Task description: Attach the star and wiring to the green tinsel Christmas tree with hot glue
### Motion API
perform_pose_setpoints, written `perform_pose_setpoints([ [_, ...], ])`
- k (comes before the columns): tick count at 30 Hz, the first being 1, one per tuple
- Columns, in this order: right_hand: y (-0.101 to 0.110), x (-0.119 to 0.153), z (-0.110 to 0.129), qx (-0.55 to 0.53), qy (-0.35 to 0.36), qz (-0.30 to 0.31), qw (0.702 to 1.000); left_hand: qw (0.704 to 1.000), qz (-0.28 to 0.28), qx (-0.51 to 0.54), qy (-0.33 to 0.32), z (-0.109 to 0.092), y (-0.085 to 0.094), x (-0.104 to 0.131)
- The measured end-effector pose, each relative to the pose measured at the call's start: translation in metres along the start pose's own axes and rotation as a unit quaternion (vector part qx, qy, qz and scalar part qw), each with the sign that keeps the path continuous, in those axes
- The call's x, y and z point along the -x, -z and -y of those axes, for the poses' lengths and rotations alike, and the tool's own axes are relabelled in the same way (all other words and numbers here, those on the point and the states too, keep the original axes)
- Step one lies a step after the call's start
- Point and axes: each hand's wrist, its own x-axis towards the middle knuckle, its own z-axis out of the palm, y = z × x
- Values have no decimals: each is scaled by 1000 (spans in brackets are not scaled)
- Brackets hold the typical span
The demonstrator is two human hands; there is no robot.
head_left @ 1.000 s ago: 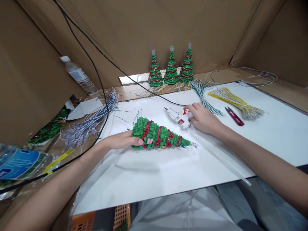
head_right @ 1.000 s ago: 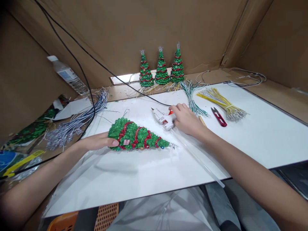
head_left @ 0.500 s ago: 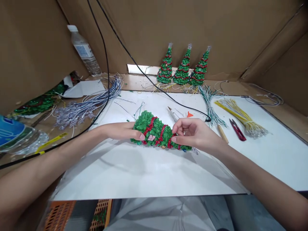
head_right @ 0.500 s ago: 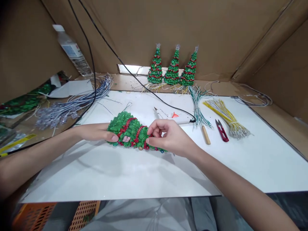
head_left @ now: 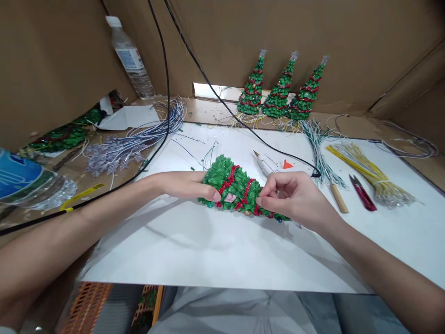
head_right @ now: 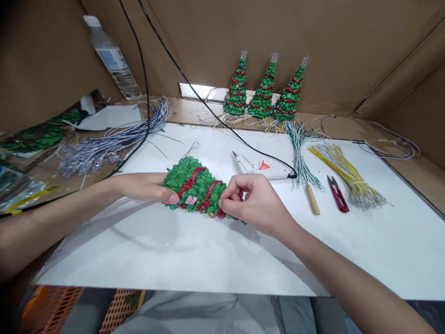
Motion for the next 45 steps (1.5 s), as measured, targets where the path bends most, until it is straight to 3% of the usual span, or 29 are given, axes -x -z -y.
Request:
perform_pose_setpoints([
  [45,-5,2,-2,3,1,-23,1000,1000,-5,-9,6,-5,-2,1],
])
